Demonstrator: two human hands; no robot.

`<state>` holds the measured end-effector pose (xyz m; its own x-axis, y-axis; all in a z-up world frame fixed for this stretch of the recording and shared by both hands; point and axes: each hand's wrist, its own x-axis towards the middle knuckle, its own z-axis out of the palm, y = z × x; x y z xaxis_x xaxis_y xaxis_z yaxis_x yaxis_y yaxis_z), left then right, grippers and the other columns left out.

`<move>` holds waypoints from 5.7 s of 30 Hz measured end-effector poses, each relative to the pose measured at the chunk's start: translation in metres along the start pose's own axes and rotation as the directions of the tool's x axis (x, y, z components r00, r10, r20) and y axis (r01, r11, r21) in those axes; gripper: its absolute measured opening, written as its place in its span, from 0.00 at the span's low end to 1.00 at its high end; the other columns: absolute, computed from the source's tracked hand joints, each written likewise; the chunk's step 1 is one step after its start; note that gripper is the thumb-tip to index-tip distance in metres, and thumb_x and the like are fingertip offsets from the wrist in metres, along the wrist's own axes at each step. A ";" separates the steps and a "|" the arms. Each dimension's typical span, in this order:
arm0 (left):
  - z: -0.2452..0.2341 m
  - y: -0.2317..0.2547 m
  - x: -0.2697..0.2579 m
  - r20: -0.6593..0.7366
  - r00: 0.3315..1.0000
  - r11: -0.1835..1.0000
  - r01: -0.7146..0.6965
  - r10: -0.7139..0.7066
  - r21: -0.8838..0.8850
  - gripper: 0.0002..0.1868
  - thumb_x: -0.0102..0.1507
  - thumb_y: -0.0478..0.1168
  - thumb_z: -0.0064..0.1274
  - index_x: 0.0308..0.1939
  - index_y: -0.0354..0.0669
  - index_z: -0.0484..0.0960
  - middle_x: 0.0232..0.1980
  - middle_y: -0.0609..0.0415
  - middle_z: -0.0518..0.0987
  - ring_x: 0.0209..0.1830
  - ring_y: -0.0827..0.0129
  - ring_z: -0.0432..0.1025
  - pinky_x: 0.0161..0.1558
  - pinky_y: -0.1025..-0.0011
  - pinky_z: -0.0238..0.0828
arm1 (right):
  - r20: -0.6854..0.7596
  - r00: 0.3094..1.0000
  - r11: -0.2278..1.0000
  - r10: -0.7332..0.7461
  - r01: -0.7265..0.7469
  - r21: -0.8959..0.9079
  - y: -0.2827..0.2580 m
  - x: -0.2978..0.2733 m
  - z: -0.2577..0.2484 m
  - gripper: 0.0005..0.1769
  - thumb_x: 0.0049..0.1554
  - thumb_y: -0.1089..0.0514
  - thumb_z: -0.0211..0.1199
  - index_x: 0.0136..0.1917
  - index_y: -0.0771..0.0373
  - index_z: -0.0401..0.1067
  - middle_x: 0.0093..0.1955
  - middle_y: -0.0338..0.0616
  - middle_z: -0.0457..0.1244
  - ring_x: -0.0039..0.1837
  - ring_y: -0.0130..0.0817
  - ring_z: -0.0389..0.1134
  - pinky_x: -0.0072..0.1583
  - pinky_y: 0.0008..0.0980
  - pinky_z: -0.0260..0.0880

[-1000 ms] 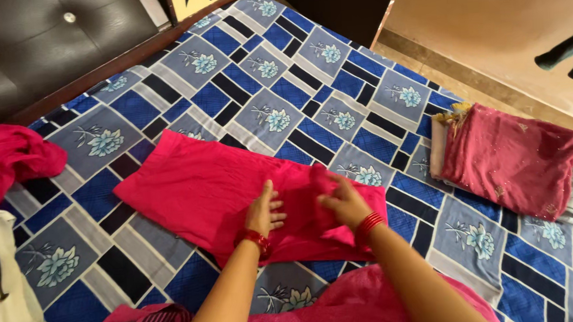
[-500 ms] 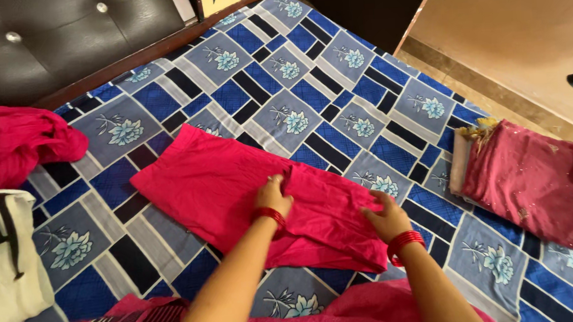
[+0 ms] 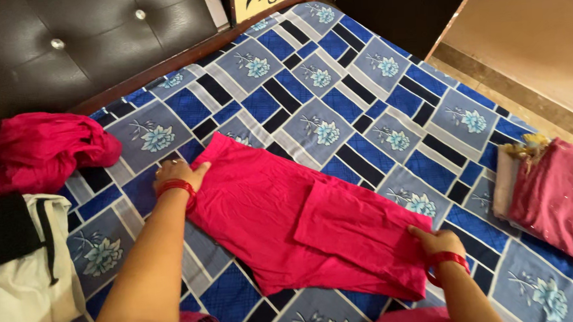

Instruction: The person folds a bright pink long-sleeved garment on a patterned bedsheet. They smooth the fabric, fold the sleeves inward, fold the sides, and then fold the garment in half multiple times to create a compact rectangle.

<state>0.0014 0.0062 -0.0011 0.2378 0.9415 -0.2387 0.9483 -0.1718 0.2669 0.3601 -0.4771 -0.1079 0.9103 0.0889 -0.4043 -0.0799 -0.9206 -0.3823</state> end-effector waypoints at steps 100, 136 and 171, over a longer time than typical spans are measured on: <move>0.116 0.003 -0.212 -0.249 0.674 0.710 -0.699 0.695 0.089 0.40 0.62 0.58 0.45 0.76 0.55 0.54 0.82 0.51 0.47 0.82 0.46 0.38 0.70 0.39 0.28 | -0.011 0.857 0.753 -0.515 0.445 -0.485 -0.182 -0.102 0.060 0.43 0.61 0.24 0.32 0.84 0.35 0.33 0.87 0.39 0.29 0.86 0.40 0.28 0.79 0.57 0.25; 0.117 0.001 -0.212 -0.332 0.637 0.696 -0.712 0.695 0.090 0.39 0.62 0.58 0.45 0.76 0.54 0.57 0.80 0.50 0.49 0.78 0.48 0.39 0.71 0.40 0.27 | 0.188 0.504 0.367 -0.843 0.795 -0.483 -0.198 -0.161 0.108 0.44 0.60 0.26 0.41 0.83 0.40 0.37 0.86 0.41 0.31 0.85 0.40 0.28 0.78 0.54 0.28; 0.133 0.041 -0.045 0.126 0.954 0.693 -0.105 0.274 -0.714 0.35 0.52 0.26 0.57 0.62 0.54 0.87 0.53 0.37 0.85 0.49 0.54 0.78 0.53 0.61 0.76 | -0.327 0.594 0.671 -0.734 0.710 -0.216 -0.095 -0.111 0.074 0.45 0.62 0.27 0.40 0.83 0.49 0.40 0.86 0.50 0.37 0.84 0.48 0.34 0.76 0.55 0.30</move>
<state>0.0579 -0.0819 -0.1036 0.5126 0.8143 -0.2722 0.4820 -0.0106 0.8761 0.2367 -0.3713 -0.0879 0.7328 0.6044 0.3125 0.6801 -0.6366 -0.3636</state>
